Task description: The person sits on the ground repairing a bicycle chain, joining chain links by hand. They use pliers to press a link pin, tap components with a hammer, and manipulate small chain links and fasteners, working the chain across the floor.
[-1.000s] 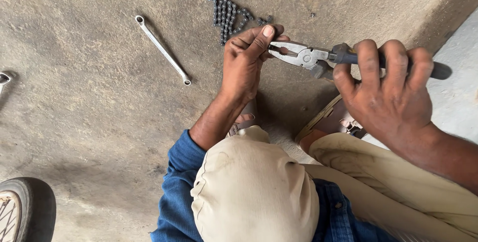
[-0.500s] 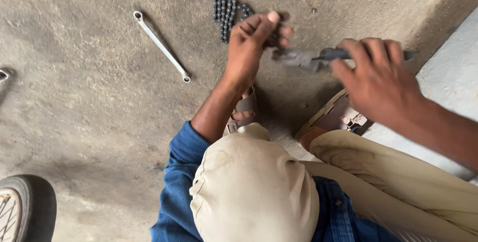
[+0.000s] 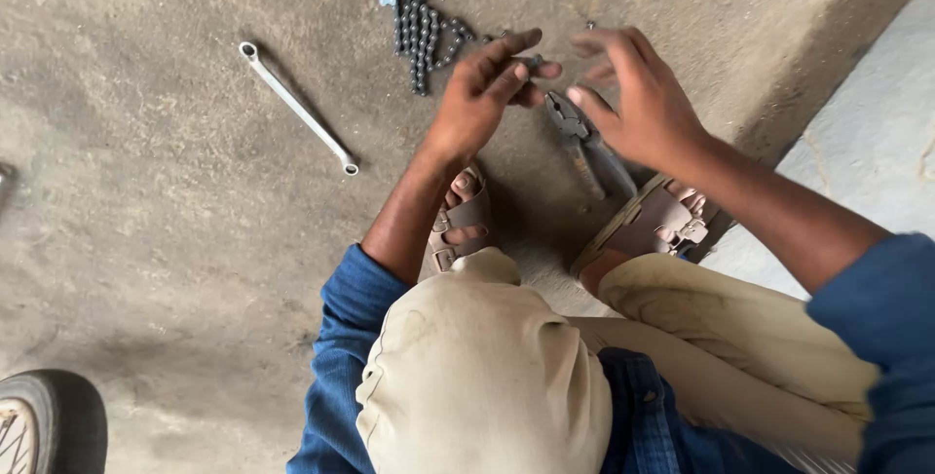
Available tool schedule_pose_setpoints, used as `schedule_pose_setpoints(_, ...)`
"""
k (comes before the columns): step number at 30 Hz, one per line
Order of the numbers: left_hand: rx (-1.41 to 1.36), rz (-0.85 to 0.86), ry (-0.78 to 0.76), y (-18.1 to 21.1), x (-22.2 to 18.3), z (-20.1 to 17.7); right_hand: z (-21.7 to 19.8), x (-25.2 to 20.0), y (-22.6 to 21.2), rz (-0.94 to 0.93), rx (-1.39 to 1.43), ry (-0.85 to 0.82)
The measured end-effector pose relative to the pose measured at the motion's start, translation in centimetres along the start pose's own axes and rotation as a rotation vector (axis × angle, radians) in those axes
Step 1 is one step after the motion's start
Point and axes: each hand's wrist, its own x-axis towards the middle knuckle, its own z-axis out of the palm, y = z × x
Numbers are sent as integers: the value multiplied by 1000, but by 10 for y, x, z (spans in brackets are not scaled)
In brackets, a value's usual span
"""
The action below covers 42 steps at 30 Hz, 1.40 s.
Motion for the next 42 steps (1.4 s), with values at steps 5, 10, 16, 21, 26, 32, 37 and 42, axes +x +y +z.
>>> schedule_pose_setpoints(5,321,12,-26,5,17,1,11,37,14,81,161,-72)
schedule_pose_setpoints(10,471,104,104,-39,62,-29,27,61,35,329,423,68)
schedule_pose_setpoints(16,563,106,322,-47,95,-42,43,98,53,611,723,201)
schedule_pose_setpoints(21,453,59,361,-37,99,-35,49,111,60,621,697,233)
schedule_pose_setpoints(26,289,19,331,-39,94,-38,57,103,96,529,402,313)
schedule_pose_setpoints(32,98,28,253,-38,90,-41,58,86,101,203,-213,567)
schedule_pose_setpoints(37,-78,-7,169,-33,77,-34,60,76,49,325,699,328)
schedule_pose_setpoints(42,-209,-79,135,-19,60,-23,60,65,27,325,1089,321)
